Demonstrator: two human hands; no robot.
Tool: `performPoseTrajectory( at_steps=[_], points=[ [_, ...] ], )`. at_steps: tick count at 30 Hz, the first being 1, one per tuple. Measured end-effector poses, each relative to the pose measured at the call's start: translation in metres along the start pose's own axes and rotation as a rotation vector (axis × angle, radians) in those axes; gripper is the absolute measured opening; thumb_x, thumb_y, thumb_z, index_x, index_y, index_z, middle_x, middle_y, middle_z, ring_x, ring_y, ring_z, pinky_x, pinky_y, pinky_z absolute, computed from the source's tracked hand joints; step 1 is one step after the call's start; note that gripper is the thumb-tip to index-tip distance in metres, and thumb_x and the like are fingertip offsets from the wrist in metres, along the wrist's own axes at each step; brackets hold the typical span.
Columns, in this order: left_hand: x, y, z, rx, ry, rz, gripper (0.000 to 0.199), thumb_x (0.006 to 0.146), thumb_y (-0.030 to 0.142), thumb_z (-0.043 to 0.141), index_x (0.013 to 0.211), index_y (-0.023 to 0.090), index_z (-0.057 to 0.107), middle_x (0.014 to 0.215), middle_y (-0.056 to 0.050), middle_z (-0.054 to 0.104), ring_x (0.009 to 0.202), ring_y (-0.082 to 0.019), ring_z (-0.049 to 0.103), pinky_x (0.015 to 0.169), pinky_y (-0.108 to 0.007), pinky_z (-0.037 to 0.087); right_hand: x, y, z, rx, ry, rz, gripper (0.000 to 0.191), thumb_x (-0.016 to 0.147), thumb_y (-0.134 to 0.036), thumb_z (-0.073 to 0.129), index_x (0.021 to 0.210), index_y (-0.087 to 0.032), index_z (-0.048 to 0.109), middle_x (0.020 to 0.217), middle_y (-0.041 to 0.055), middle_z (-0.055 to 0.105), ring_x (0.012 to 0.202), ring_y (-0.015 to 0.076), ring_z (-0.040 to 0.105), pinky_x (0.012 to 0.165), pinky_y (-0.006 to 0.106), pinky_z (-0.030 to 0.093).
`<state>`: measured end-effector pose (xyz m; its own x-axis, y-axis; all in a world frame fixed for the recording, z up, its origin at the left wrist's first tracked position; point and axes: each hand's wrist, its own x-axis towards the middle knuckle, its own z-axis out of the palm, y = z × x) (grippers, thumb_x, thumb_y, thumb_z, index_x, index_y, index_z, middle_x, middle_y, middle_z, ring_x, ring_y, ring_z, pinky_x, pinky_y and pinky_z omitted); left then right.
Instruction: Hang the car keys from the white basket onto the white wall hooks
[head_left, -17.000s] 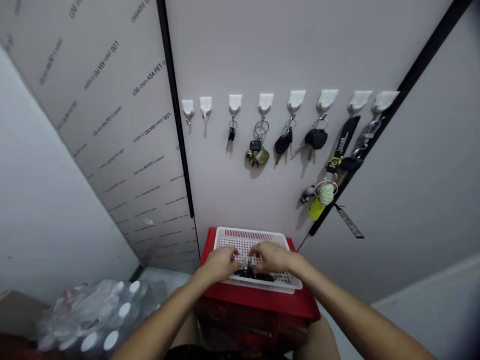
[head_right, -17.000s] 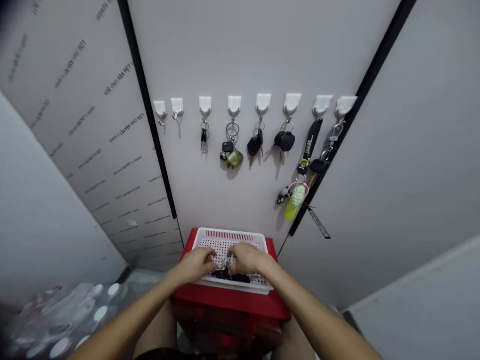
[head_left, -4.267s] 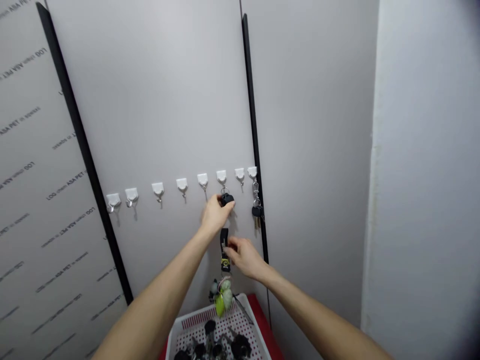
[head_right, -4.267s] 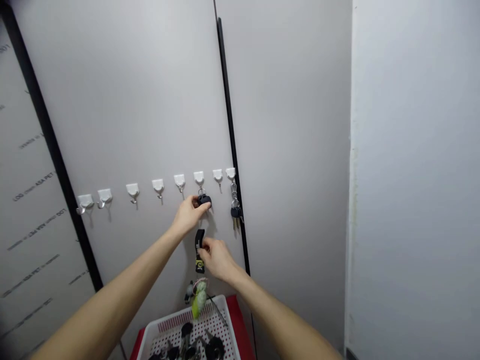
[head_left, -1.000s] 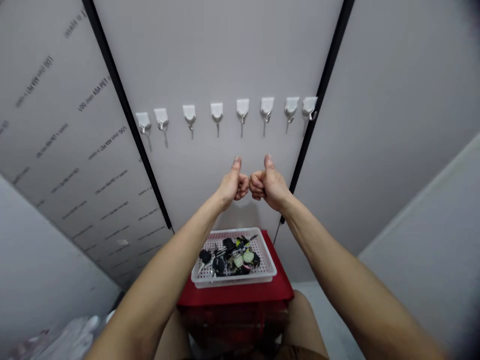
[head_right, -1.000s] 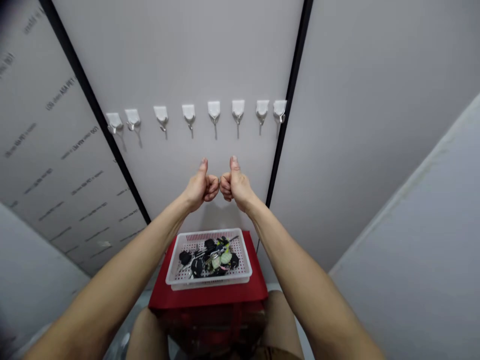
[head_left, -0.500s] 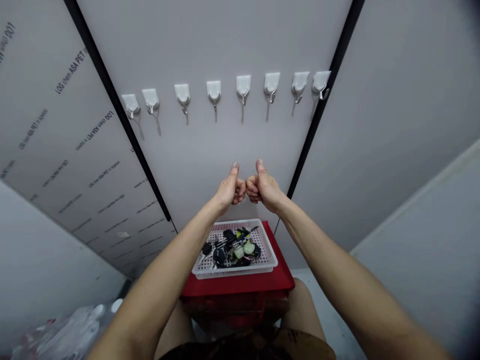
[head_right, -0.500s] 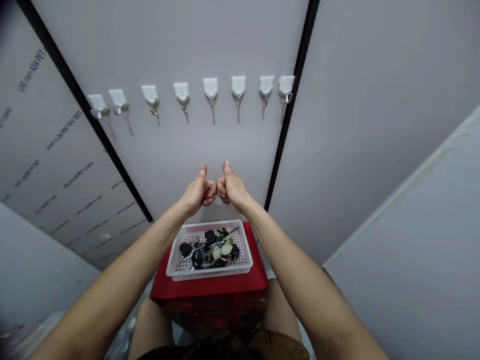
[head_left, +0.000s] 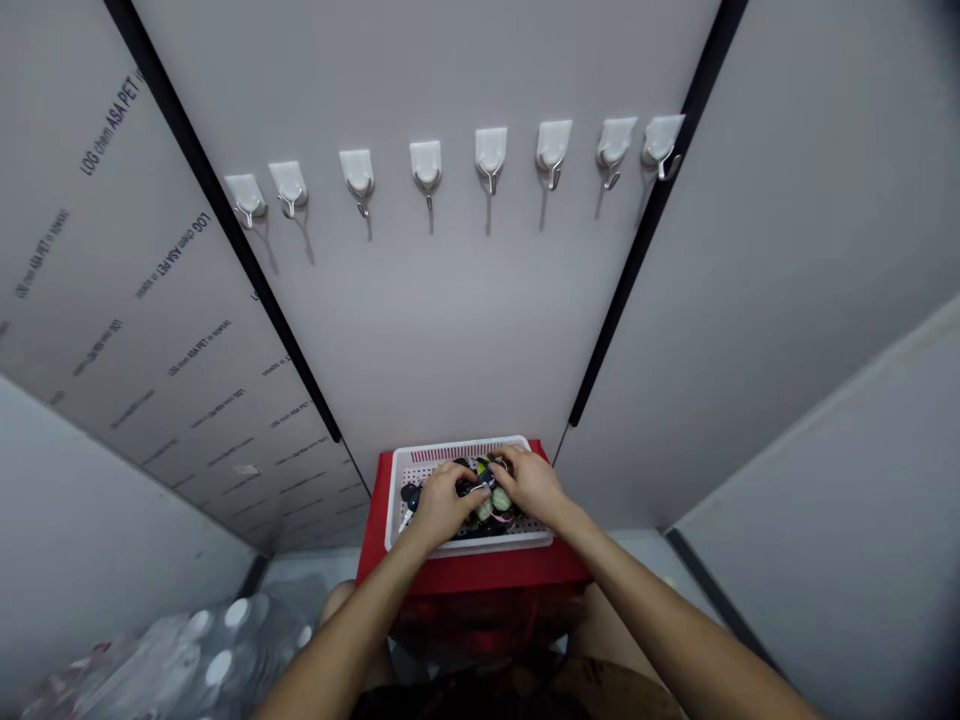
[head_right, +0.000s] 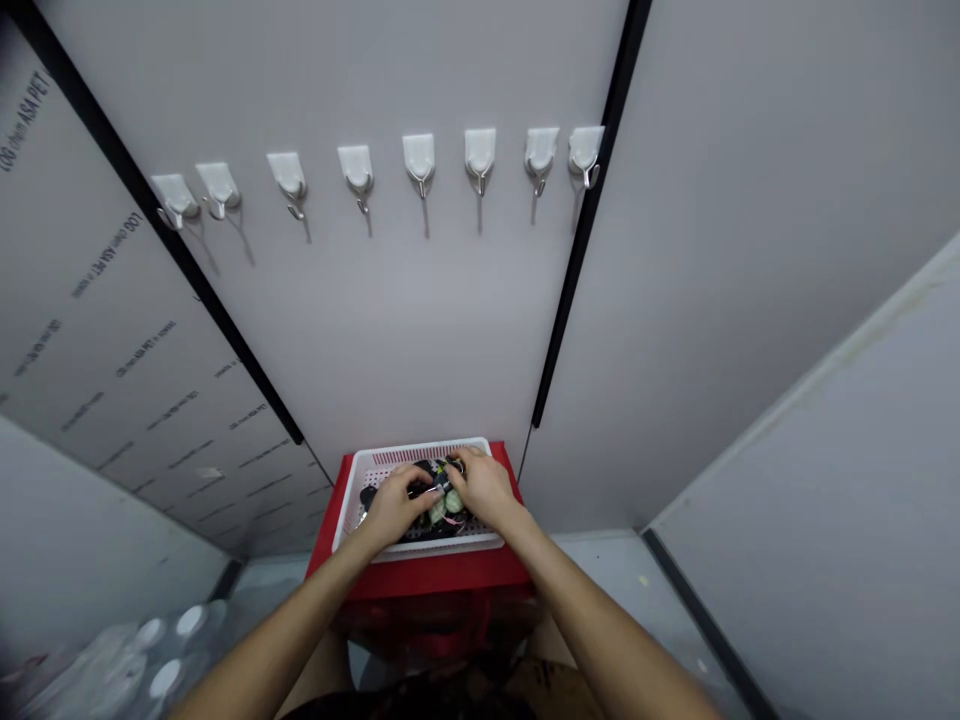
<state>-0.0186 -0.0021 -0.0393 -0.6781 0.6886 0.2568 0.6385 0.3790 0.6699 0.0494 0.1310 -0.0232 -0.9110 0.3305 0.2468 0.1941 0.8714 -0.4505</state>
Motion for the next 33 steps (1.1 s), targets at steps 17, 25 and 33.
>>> performPoseTrajectory(
  at_steps=[17, 25, 33],
  points=[
    [0.009, 0.033, -0.022, -0.203, 0.159, 0.033, 0.014, 0.066, 0.025, 0.043, 0.064, 0.015, 0.051, 0.059, 0.001, 0.048, 0.057, -0.009, 0.044, 0.055, -0.019, 0.035, -0.008, -0.004, -0.005, 0.343, 0.138, -0.285, 0.02, 0.069, -0.025, 0.043, 0.084, -0.019, 0.056, 0.085, 0.0052, 0.055, 0.082, 0.0147, 0.046, 0.074, 0.03, 0.036],
    [0.042, 0.074, -0.045, -0.336, 0.136, 0.131, 0.011, 0.064, 0.023, 0.045, 0.06, 0.014, 0.05, 0.058, 0.001, 0.048, 0.057, -0.008, 0.044, 0.056, -0.019, 0.036, 0.002, -0.026, -0.046, 0.391, 0.218, -0.192, 0.017, 0.071, -0.025, 0.041, 0.072, -0.017, 0.056, 0.067, 0.0028, 0.057, 0.065, 0.0133, 0.046, 0.062, 0.026, 0.036],
    [0.065, 0.113, -0.037, -0.643, 0.15, 0.207, 0.022, 0.066, 0.022, 0.044, 0.086, 0.015, 0.046, 0.083, -0.004, 0.055, 0.074, -0.011, 0.05, 0.066, -0.022, 0.04, 0.031, -0.034, -0.122, 0.679, 0.403, -0.101, 0.024, 0.069, -0.033, 0.039, 0.068, -0.014, 0.054, 0.062, 0.0019, 0.054, 0.059, 0.0114, 0.048, 0.056, 0.022, 0.037]
  ],
)
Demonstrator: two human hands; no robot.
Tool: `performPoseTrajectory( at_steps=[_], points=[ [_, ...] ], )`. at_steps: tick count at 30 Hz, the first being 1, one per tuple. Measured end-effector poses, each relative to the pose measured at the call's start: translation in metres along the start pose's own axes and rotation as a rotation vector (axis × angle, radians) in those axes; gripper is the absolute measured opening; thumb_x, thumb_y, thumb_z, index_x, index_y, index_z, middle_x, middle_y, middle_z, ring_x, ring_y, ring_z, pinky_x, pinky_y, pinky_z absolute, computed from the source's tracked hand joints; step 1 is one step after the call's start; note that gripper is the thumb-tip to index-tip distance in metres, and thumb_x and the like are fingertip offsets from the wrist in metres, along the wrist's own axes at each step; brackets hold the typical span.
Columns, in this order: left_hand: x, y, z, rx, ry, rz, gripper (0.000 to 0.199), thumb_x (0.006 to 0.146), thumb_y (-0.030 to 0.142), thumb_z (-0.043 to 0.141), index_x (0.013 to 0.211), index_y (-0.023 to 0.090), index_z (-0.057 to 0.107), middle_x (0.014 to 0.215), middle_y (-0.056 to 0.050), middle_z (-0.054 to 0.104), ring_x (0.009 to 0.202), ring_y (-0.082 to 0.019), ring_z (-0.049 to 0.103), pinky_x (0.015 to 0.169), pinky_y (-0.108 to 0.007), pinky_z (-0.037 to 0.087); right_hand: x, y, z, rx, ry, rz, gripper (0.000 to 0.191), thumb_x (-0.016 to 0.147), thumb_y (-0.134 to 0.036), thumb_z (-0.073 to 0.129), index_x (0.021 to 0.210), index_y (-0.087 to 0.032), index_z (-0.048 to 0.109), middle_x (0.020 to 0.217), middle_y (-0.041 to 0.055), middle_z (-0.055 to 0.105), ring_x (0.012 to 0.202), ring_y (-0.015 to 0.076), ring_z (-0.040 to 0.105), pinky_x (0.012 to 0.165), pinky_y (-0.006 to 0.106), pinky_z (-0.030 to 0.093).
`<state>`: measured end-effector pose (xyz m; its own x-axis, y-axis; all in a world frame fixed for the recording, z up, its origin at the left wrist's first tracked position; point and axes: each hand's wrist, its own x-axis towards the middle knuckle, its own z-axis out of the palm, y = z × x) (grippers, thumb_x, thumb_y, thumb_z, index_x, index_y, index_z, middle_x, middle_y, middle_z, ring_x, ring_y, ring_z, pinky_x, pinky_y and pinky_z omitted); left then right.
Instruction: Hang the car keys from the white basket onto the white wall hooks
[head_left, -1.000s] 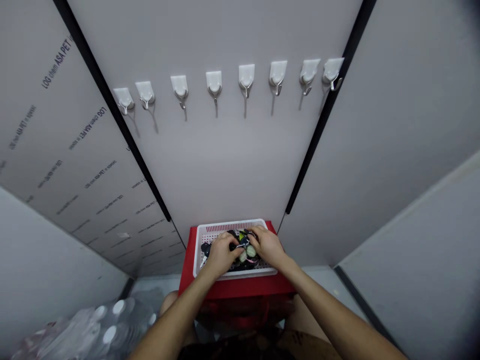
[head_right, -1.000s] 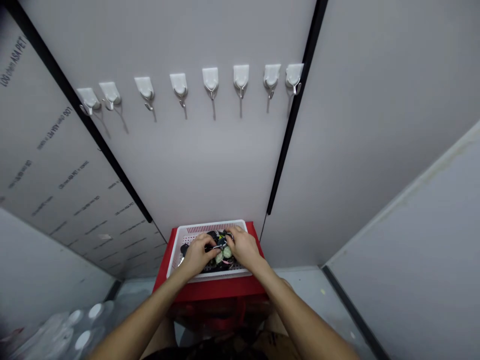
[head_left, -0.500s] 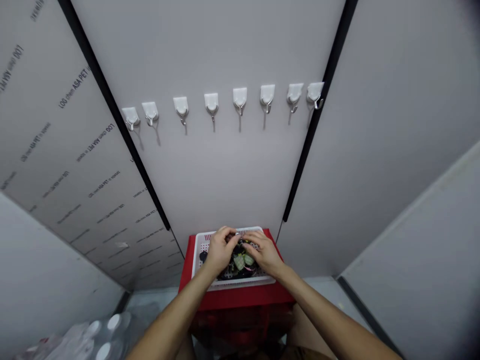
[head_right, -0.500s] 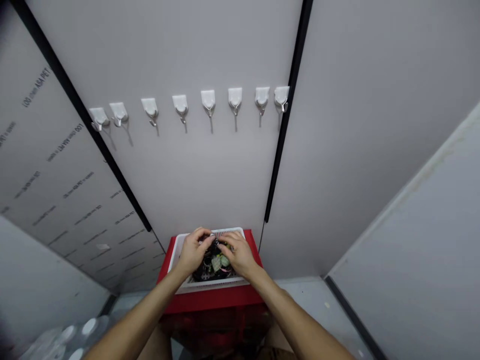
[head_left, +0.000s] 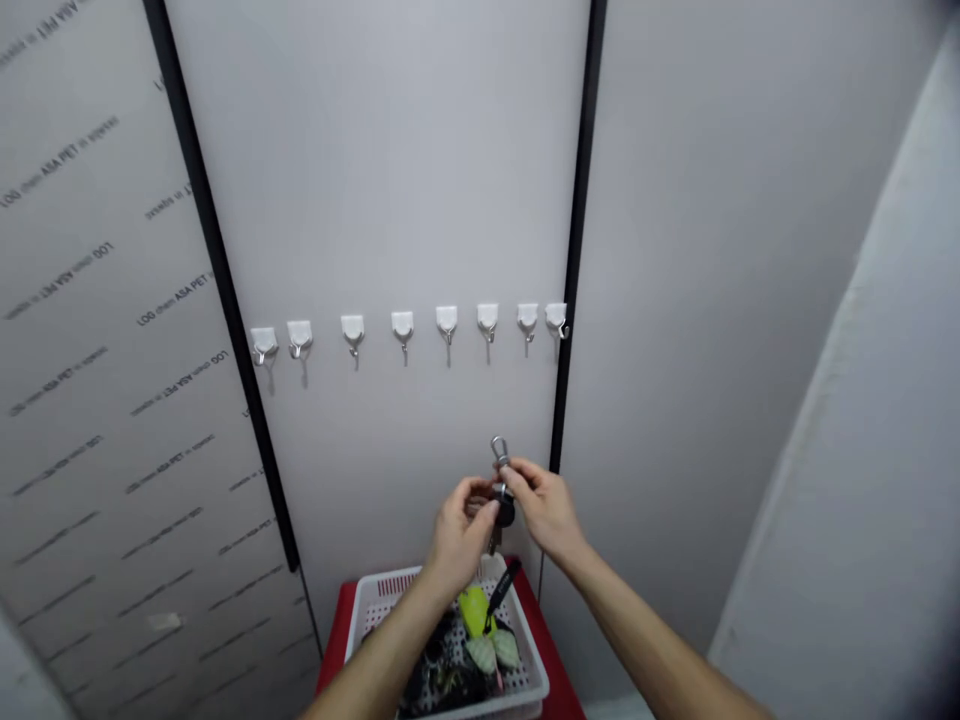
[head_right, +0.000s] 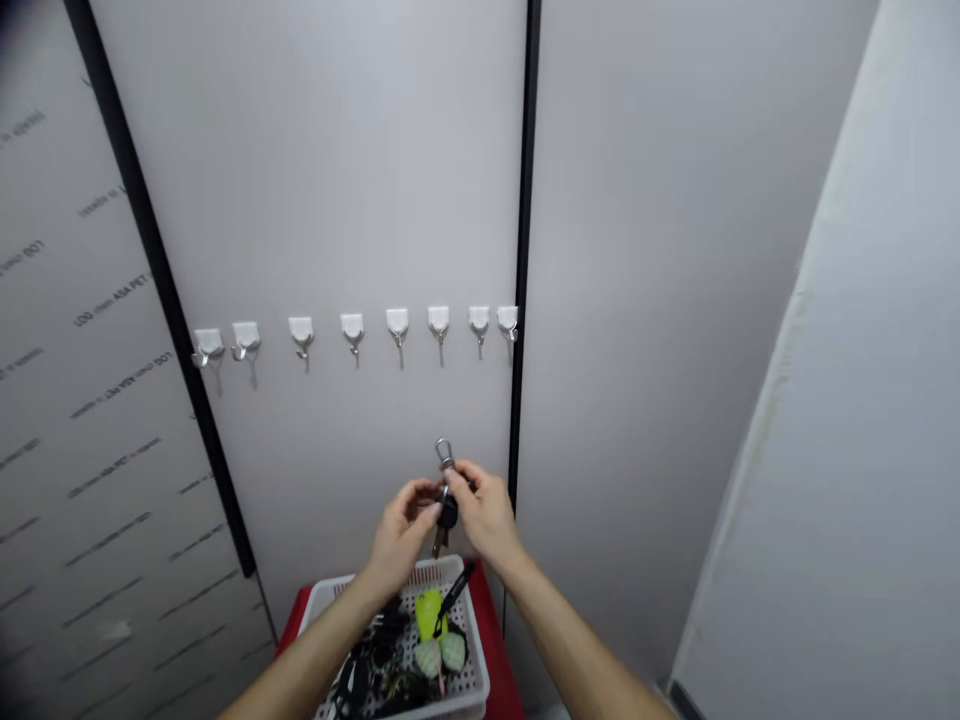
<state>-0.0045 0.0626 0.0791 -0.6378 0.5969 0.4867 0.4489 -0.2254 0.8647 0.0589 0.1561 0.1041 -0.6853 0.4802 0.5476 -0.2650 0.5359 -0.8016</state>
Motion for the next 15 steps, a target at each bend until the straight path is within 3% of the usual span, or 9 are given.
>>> performPoseTrajectory(
  at_steps=[4, 8, 11, 15],
  points=[
    [0.015, 0.021, 0.02, 0.028, -0.056, 0.09, 0.034, 0.067, 0.017, 0.042, 0.1, 0.015, 0.041, 0.097, -0.006, 0.052, 0.085, -0.012, 0.048, 0.075, -0.024, 0.038, 0.034, -0.024, -0.022, 0.042, 0.225, -0.024, 0.025, 0.066, -0.036, 0.042, 0.064, -0.013, 0.052, 0.054, -0.001, 0.05, 0.048, 0.0078, 0.041, 0.046, 0.019, 0.034],
    [0.037, 0.051, 0.032, 0.079, -0.051, 0.126, 0.038, 0.067, 0.016, 0.04, 0.106, 0.014, 0.038, 0.098, -0.008, 0.05, 0.083, -0.012, 0.049, 0.074, -0.026, 0.039, 0.065, -0.037, -0.043, 0.084, 0.407, -0.054, 0.028, 0.062, -0.039, 0.044, 0.067, -0.013, 0.054, 0.053, -0.0018, 0.05, 0.043, 0.0057, 0.036, 0.041, 0.018, 0.03],
    [0.048, 0.065, 0.036, 0.126, -0.061, 0.139, 0.038, 0.066, 0.016, 0.041, 0.104, 0.014, 0.04, 0.098, -0.008, 0.051, 0.082, -0.012, 0.049, 0.074, -0.027, 0.04, 0.084, -0.042, -0.056, 0.083, 0.479, -0.06, 0.029, 0.06, -0.04, 0.045, 0.064, -0.012, 0.054, 0.05, -0.0023, 0.049, 0.041, 0.0051, 0.034, 0.039, 0.017, 0.028],
    [0.05, 0.063, 0.038, 0.19, -0.074, 0.147, 0.036, 0.066, 0.017, 0.041, 0.101, 0.015, 0.042, 0.098, -0.007, 0.051, 0.081, -0.012, 0.049, 0.073, -0.027, 0.04, 0.1, -0.042, -0.068, 0.064, 0.488, -0.036, 0.026, 0.059, -0.037, 0.046, 0.059, -0.013, 0.054, 0.048, -0.0026, 0.049, 0.041, 0.0051, 0.037, 0.04, 0.017, 0.029]
  ],
)
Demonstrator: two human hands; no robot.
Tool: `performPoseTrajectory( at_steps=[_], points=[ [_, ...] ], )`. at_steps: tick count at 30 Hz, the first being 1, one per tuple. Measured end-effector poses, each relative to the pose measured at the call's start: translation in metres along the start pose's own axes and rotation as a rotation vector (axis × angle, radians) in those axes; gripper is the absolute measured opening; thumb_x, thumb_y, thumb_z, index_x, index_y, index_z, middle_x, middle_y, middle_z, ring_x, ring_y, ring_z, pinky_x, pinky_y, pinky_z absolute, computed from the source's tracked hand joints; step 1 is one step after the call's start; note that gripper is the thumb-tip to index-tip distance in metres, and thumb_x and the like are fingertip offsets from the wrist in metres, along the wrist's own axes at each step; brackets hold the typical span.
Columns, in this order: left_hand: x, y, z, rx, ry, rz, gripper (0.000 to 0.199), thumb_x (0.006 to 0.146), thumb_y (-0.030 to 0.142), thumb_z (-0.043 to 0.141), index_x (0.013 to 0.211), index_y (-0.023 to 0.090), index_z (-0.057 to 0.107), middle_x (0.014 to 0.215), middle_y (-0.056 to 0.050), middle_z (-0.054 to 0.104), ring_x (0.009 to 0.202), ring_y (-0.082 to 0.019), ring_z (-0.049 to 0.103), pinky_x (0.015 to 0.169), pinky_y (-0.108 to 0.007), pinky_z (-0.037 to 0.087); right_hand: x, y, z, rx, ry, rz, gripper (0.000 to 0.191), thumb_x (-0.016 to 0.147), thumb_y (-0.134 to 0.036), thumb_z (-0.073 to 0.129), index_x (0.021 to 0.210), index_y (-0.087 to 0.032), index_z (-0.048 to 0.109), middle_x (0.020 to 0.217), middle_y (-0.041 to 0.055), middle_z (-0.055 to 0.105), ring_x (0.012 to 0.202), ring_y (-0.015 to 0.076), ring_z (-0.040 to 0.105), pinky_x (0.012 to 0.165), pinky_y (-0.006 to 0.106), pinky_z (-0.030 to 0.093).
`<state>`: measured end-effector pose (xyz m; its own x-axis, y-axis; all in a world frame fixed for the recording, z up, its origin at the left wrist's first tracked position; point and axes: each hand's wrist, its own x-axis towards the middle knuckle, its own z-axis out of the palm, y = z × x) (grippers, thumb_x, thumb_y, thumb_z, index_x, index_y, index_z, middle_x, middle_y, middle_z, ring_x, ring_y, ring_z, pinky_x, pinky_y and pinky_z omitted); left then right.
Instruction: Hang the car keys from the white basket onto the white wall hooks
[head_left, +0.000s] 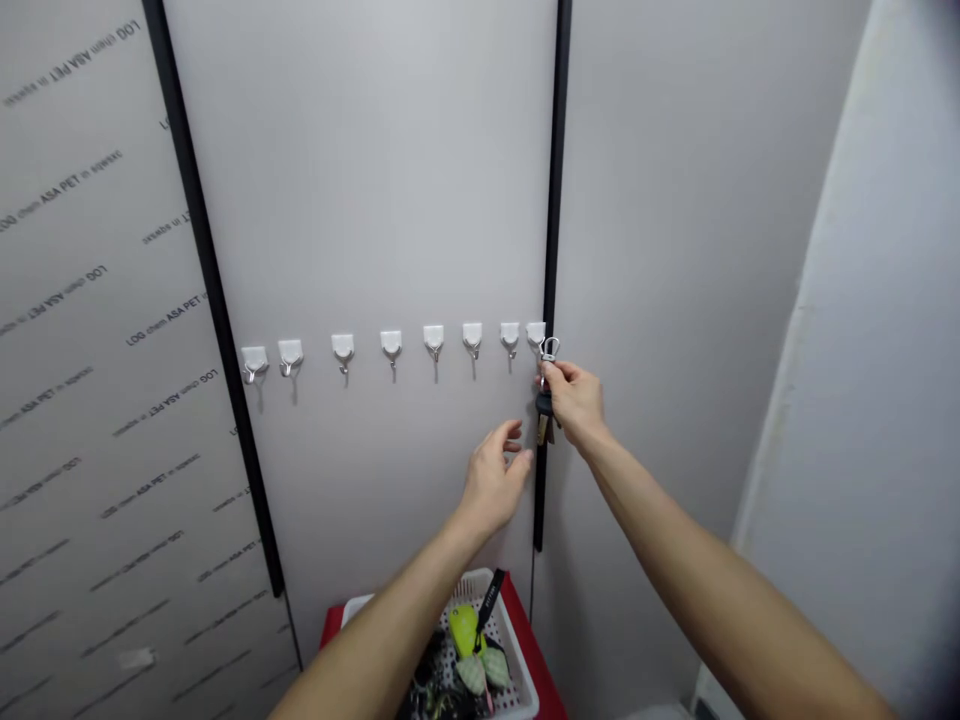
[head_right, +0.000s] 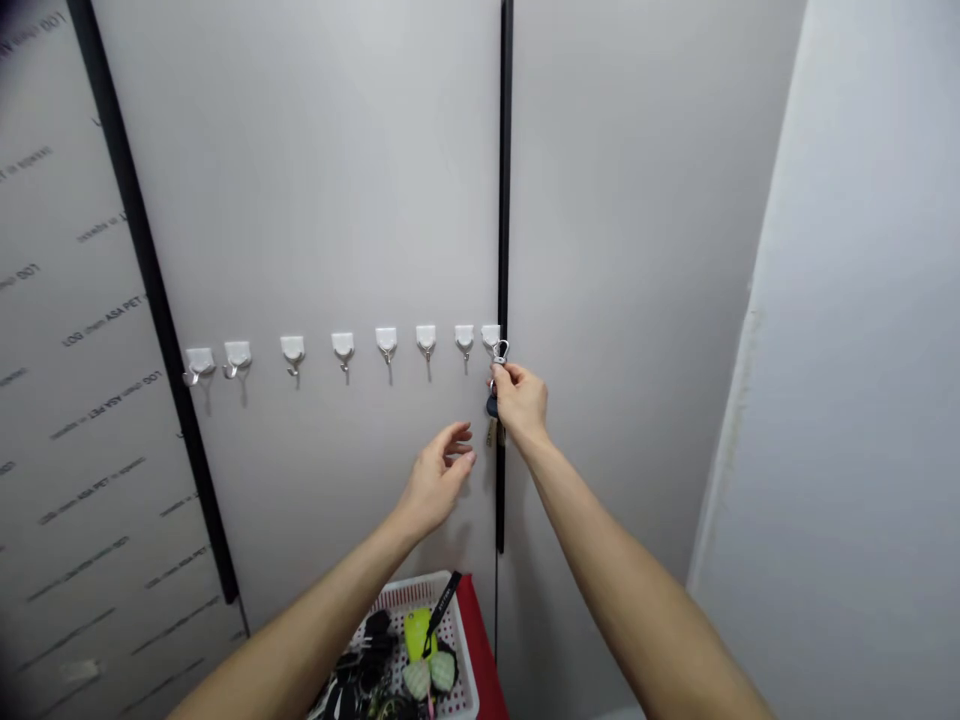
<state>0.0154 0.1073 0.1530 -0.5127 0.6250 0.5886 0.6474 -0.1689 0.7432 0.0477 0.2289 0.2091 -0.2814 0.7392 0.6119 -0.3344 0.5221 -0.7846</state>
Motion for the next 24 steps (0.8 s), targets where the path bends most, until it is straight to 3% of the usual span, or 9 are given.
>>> performPoseTrajectory(
  at_steps=[8, 14, 18, 21, 24],
  points=[
    [-0.021, -0.027, -0.006, 0.099, -0.044, -0.066, 0.029, 0.065, 0.019, 0.043, 0.093, 0.014, 0.048, 0.093, -0.006, 0.054, 0.078, -0.012, 0.05, 0.069, -0.025, 0.041, -0.001, 0.018, 0.0, -0.045, -0.106, 0.115, 0.026, 0.058, -0.035, 0.045, 0.058, -0.011, 0.055, 0.047, 0.0, 0.053, 0.041, 0.0069, 0.043, 0.041, 0.019, 0.034],
    [-0.05, -0.06, -0.018, 0.127, -0.051, -0.202, 0.027, 0.065, 0.018, 0.043, 0.091, 0.013, 0.049, 0.091, -0.007, 0.054, 0.076, -0.011, 0.05, 0.068, -0.023, 0.041, -0.011, 0.033, -0.008, -0.246, -0.012, -0.037, 0.028, 0.06, -0.034, 0.044, 0.069, -0.011, 0.058, 0.061, 0.0027, 0.057, 0.054, 0.0106, 0.05, 0.055, 0.024, 0.039],
    [-0.088, -0.098, -0.032, 0.224, -0.057, -0.35, 0.026, 0.065, 0.017, 0.043, 0.09, 0.012, 0.05, 0.09, -0.007, 0.055, 0.077, -0.011, 0.05, 0.071, -0.024, 0.04, -0.047, 0.048, -0.013, -0.39, 0.059, -0.191, 0.027, 0.062, -0.029, 0.043, 0.079, -0.013, 0.057, 0.073, 0.0045, 0.057, 0.061, 0.0116, 0.05, 0.062, 0.028, 0.039],
    [-0.12, -0.122, -0.043, 0.333, -0.094, -0.435, 0.024, 0.066, 0.019, 0.042, 0.088, 0.013, 0.051, 0.088, -0.007, 0.056, 0.077, -0.012, 0.05, 0.072, -0.025, 0.039, -0.096, 0.066, -0.011, -0.448, -0.068, -0.274, 0.024, 0.064, -0.023, 0.042, 0.081, -0.014, 0.056, 0.081, 0.0059, 0.055, 0.067, 0.012, 0.049, 0.062, 0.026, 0.04],
    [-0.145, -0.138, -0.05, 0.434, -0.139, -0.461, 0.022, 0.065, 0.018, 0.043, 0.086, 0.014, 0.052, 0.084, -0.005, 0.056, 0.077, -0.013, 0.05, 0.073, -0.026, 0.038, -0.149, 0.089, -0.002, -0.493, -0.406, -0.217, 0.022, 0.065, -0.02, 0.04, 0.08, -0.013, 0.056, 0.077, 0.006, 0.056, 0.064, 0.0112, 0.05, 0.06, 0.024, 0.04]
  ],
)
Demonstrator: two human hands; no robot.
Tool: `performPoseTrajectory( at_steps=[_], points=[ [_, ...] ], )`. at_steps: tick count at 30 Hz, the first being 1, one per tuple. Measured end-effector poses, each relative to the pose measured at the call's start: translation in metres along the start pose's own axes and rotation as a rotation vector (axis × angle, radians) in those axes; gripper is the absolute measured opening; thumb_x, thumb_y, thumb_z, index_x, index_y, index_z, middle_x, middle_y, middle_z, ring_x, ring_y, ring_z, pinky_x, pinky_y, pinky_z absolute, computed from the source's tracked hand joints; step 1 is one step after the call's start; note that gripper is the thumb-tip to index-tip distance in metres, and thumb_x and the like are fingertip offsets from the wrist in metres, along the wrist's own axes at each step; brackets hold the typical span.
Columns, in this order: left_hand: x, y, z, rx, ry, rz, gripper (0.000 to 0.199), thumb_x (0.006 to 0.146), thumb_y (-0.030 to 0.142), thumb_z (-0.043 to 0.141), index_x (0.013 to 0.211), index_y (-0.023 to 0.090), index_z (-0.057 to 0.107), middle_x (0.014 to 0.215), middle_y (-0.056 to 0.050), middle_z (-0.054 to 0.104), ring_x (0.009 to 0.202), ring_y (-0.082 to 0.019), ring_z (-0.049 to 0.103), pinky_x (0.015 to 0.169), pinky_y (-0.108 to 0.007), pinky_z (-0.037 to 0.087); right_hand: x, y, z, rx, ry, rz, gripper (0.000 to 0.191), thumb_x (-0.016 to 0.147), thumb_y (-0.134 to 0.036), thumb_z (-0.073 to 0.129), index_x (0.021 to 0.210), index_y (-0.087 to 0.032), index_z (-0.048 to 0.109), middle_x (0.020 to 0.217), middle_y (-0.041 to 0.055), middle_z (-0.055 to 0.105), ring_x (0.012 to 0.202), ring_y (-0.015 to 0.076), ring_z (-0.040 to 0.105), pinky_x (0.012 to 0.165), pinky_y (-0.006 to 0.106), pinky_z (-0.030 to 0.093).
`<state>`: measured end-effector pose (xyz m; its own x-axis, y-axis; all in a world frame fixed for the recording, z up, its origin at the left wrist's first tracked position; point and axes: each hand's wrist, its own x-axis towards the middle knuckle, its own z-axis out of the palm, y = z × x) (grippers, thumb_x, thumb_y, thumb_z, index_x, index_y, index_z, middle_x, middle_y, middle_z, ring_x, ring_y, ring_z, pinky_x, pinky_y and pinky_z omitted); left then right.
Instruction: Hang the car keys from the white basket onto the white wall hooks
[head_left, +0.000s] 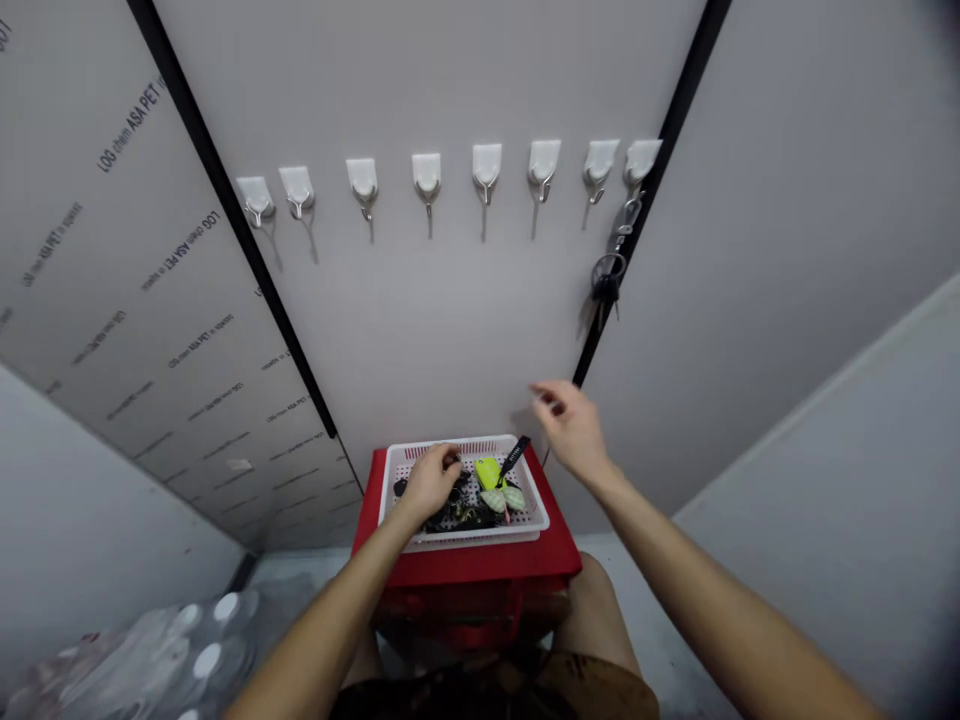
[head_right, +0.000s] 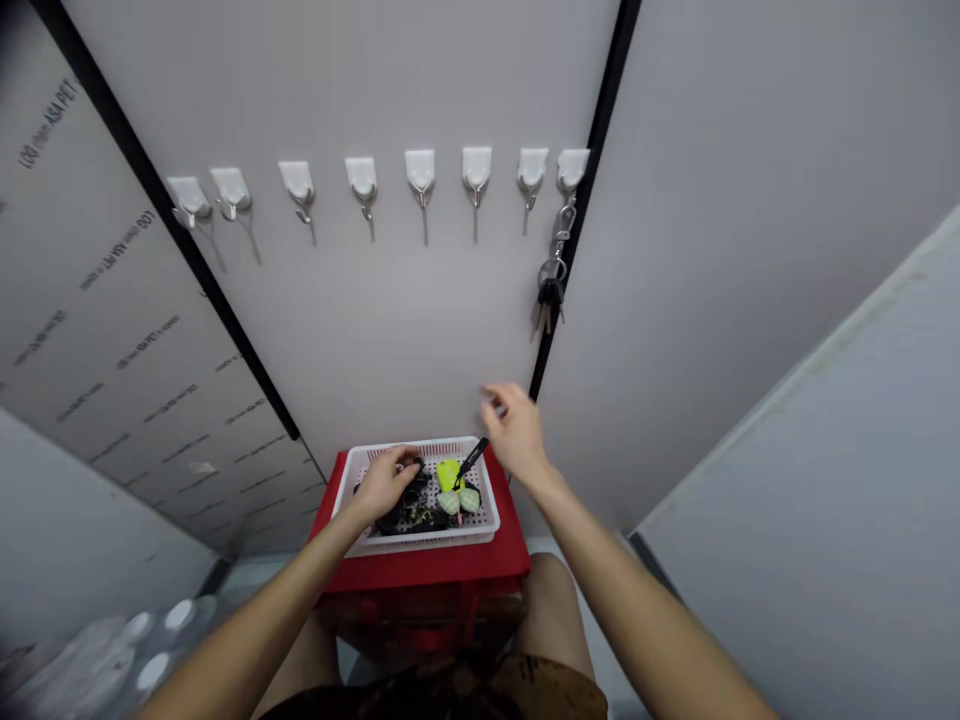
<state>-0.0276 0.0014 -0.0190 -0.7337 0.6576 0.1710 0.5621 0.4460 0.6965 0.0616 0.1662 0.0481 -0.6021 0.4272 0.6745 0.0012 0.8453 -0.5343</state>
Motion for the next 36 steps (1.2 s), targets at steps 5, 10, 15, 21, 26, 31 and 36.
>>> performPoseTrajectory(
  at_steps=[5, 10, 15, 21, 26, 31, 36],
  points=[
    [-0.012, -0.018, 0.005, 0.099, -0.039, 0.044, 0.021, 0.064, 0.017, 0.045, 0.084, 0.014, 0.052, 0.089, -0.006, 0.054, 0.084, -0.014, 0.047, 0.078, -0.027, 0.035, -0.046, 0.009, 0.045, -0.114, -0.526, 0.034, 0.021, 0.067, -0.02, 0.04, 0.077, -0.014, 0.058, 0.075, 0.0061, 0.059, 0.069, 0.0134, 0.051, 0.067, 0.024, 0.038],
    [-0.013, -0.02, 0.007, 0.103, -0.058, 0.055, 0.019, 0.065, 0.017, 0.045, 0.083, 0.016, 0.052, 0.087, -0.004, 0.053, 0.085, -0.014, 0.046, 0.079, -0.028, 0.034, -0.06, 0.008, 0.045, -0.222, -0.676, -0.061, 0.024, 0.067, -0.028, 0.042, 0.081, -0.016, 0.058, 0.081, 0.0058, 0.057, 0.081, 0.0167, 0.047, 0.073, 0.027, 0.035],
    [-0.015, -0.021, 0.008, 0.08, -0.042, 0.088, 0.019, 0.064, 0.016, 0.045, 0.082, 0.016, 0.052, 0.085, -0.004, 0.052, 0.085, -0.014, 0.045, 0.078, -0.028, 0.034, -0.063, 0.001, 0.032, -0.256, -0.79, -0.168, 0.037, 0.059, -0.037, 0.05, 0.089, -0.017, 0.055, 0.089, 0.0079, 0.053, 0.087, 0.0199, 0.043, 0.076, 0.03, 0.033],
    [-0.016, -0.02, 0.006, 0.083, -0.043, 0.073, 0.018, 0.064, 0.016, 0.045, 0.081, 0.016, 0.052, 0.085, -0.004, 0.052, 0.084, -0.014, 0.046, 0.078, -0.028, 0.034, -0.062, 0.002, 0.027, -0.251, -0.865, -0.132, 0.03, 0.058, -0.026, 0.05, 0.085, -0.016, 0.056, 0.085, 0.0075, 0.054, 0.082, 0.018, 0.046, 0.071, 0.025, 0.035],
    [-0.017, -0.014, 0.004, 0.068, 0.001, 0.101, 0.019, 0.064, 0.017, 0.044, 0.081, 0.015, 0.052, 0.086, -0.005, 0.053, 0.084, -0.014, 0.045, 0.078, -0.028, 0.034, -0.058, -0.004, 0.028, -0.178, -0.756, -0.054, 0.019, 0.062, -0.023, 0.044, 0.074, -0.015, 0.057, 0.073, 0.0061, 0.057, 0.067, 0.014, 0.05, 0.061, 0.022, 0.036],
    [-0.024, 0.003, 0.001, -0.029, -0.088, 0.237, 0.022, 0.066, 0.023, 0.043, 0.086, 0.017, 0.051, 0.084, -0.003, 0.054, 0.08, -0.013, 0.047, 0.073, -0.024, 0.036, -0.04, -0.014, 0.024, -0.026, -0.606, 0.086, 0.021, 0.065, -0.026, 0.04, 0.064, -0.014, 0.057, 0.055, 0.0019, 0.055, 0.05, 0.0103, 0.046, 0.049, 0.02, 0.034],
    [-0.029, 0.012, 0.003, -0.018, -0.222, 0.227, 0.024, 0.062, 0.029, 0.049, 0.083, 0.017, 0.053, 0.07, -0.001, 0.056, 0.064, -0.012, 0.048, 0.059, -0.021, 0.036, -0.025, -0.02, 0.023, 0.211, -0.483, 0.236, 0.023, 0.065, -0.031, 0.04, 0.065, -0.013, 0.055, 0.055, 0.0, 0.055, 0.05, 0.0096, 0.046, 0.049, 0.02, 0.035]
  ],
)
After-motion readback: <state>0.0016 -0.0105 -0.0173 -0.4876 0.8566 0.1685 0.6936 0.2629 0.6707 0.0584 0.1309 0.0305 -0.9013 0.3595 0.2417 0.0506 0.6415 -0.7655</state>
